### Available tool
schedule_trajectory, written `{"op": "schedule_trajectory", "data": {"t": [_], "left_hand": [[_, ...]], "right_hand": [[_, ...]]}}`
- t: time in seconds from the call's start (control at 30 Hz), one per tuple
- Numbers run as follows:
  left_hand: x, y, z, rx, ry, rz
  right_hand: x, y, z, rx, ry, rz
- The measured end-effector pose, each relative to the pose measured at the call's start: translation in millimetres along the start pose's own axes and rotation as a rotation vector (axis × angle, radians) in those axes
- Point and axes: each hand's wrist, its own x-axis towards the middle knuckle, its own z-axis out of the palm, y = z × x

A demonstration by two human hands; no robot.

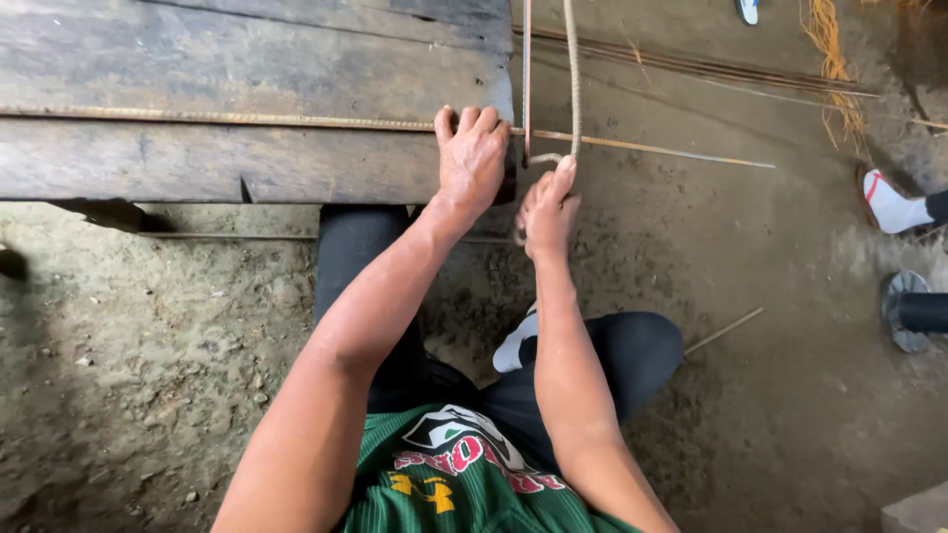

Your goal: Sawing a thin metal rod with a manual hacksaw on a wooden workbench

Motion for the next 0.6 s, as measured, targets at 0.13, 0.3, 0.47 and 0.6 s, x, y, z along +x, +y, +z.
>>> {"op": "schedule_trajectory", "data": {"t": [0.13,0.3,0.47,0.6], "left_hand": [[-4.5,-2.5,9.4,-0.018,-0.037,0.001],[-5.9,-5.9,15.0,-0.026,-0.068,0.007],[4.6,-3.1,-6.6,-0.002,-0.063,0.042],[5.4,-4.7,-12.7,-0.017,-0.028,0.082]], "right_hand": [[-16.9,84.5,-70.4,0.138,0.007,0.104],[-91.8,293.1,-288.4,1.515,-0.366,0.584],[-18.9,221.3,-196.2,1.513,-0.463,0.957],[-23.8,-3.4,-27.4,-0.185,-0.185,-0.105]]}}
